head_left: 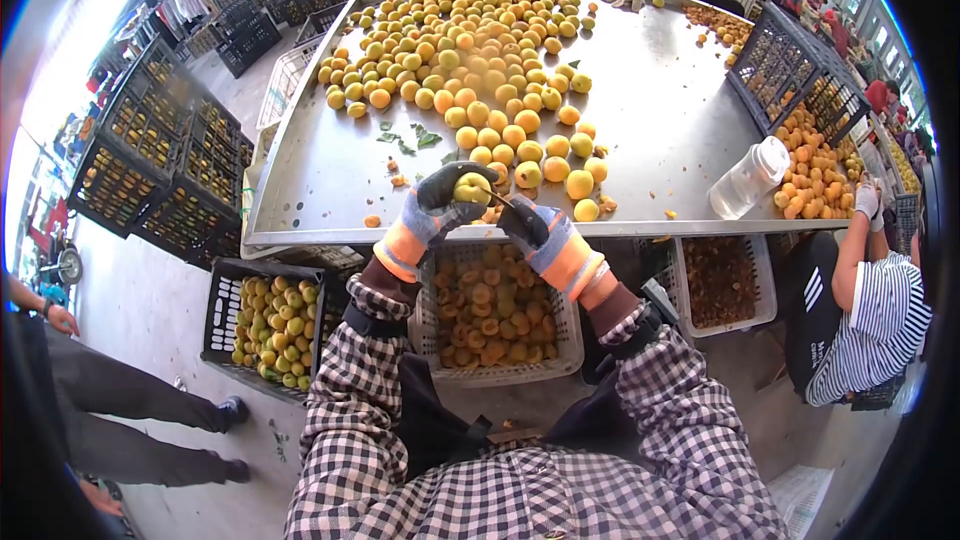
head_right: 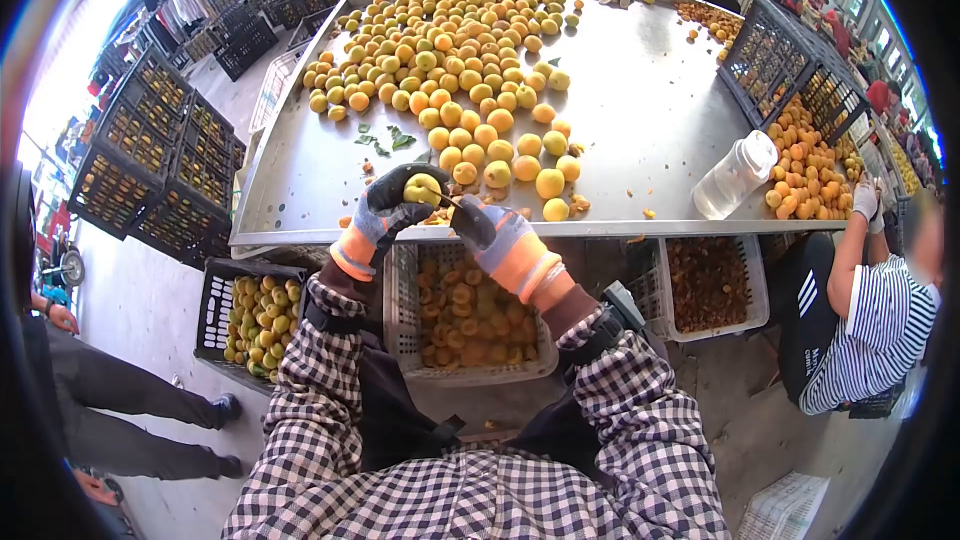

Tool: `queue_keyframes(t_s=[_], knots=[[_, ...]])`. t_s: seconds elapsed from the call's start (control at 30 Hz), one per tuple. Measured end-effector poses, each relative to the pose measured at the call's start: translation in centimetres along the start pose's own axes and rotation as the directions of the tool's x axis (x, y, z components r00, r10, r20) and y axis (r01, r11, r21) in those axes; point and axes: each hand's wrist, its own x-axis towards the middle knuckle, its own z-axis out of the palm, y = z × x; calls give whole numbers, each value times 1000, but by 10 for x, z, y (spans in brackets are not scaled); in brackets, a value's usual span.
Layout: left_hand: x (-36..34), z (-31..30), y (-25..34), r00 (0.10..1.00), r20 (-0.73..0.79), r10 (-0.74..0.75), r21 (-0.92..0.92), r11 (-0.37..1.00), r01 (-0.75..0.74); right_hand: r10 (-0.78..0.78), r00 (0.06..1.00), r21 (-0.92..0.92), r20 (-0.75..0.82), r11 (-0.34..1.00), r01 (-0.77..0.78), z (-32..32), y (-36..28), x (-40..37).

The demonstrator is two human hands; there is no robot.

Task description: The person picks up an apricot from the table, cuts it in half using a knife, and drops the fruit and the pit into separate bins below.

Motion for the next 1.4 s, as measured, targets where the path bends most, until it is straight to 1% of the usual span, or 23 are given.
queue_keyframes(t_s=[0.07, 0.13, 0.2, 0.27, 0.3, 0.33, 0.4, 0.43, 0.5, 0.6, 0.67, 0.7, 0.77, 0.9, 0.97, 1.07, 1.1, 1.13, 1.2, 1.23, 1.27, 1.33, 1.4], knots=[[-4, 1, 1, 999, -3, -32, 0, 999, 32, 5, 1000, 22, 21, 1000, -6, 13, 9, -5], [-6, 3, 4, 1000, -3, 21, 31, 999, -21, -133, 987, -104, -94, 987, 123, 21, 11, -9], [-9, 17, 6, 1000, -15, 21, -37, 999, -22, -65, 997, -46, -42, 997, 63, 23, 8, -5], [-9, 31, 6, 993, -116, -15, -264, 964, -16, -66, 997, -41, -35, 997, 65, 16, -5, 1], [-10, 36, 9, 990, -140, -28, -305, 952, -17, -64, 995, -6, -74, 998, 64, 10, -12, 3], [-7, 33, 9, 991, -134, -27, -305, 952, -15, -62, 995, -8, -79, 998, 62, 4, -16, 5], [-3, 21, 9, 999, -36, -9, -112, 994, 5, 29, 999, 87, -38, 996, -25, -4, -19, 6], [-3, 18, 4, 997, -75, -15, -67, 998, 10, 31, 999, 86, -35, 996, -28, -5, -17, 5], [-6, 10, -2, 997, -72, -29, -74, 997, 24, 64, 997, -72, -31, 995, -66, -7, -13, 3], [-7, 19, 3, 995, -93, -22, -61, 998, 16, 78, 997, -68, -11, 995, -78, -6, -17, 0], [-10, 29, 4, 980, -198, -29, -235, 972, -19, 106, 994, 20, -31, 994, -105, 11, -14, -2], [-12, 37, 5, 980, -195, -34, -236, 972, -13, 62, 996, 61, -67, 996, -58, 18, -13, -1], [-15, 50, 10, 965, -234, -122, -458, 889, 1, -23, 992, 96, -127, 995, 35, 24, -10, 0], [-12, 30, 4, 968, -207, -140, -396, 917, 48, 31, 989, 137, -141, 990, -11, 29, -3, -2], [-6, 12, 3, 992, -80, -98, -112, 990, 89, -59, 994, -5, -95, 998, 59, 17, -8, -4], [-9, 9, 13, 994, -54, -92, -102, 991, 86, -22, 999, -82, 44, 996, 25, 11, -14, -2], [-10, 12, 9, 996, -93, -17, -24, 1000, 15, -20, 999, -80, 46, 997, 24, 14, -14, -2], [-11, 15, 5, 996, -89, -20, -25, 1000, 18, 5, 1000, 2, 0, 1000, -5, 18, -13, -1], [-11, 28, -1, 980, -195, 35, -84, 995, -52, 38, 998, 85, -53, 996, -34, 28, -14, 2], [-13, 50, 8, 961, -268, -74, -296, 955, -9, 33, 992, 171, -121, 985, -12, 36, -15, 3], [-15, 60, 11, 962, -264, -75, -296, 955, -7, 32, 982, 253, -187, 967, 17, 39, -17, 5], [-18, 69, 13, 926, -274, -261, -632, 774, 31, 50, 986, 267, -157, 964, -6, 39, -15, 7], [-15, 55, 1, 930, -271, -250, -602, 798, 39, 74, 983, 259, -167, 966, -28, 45, 0, 4]])
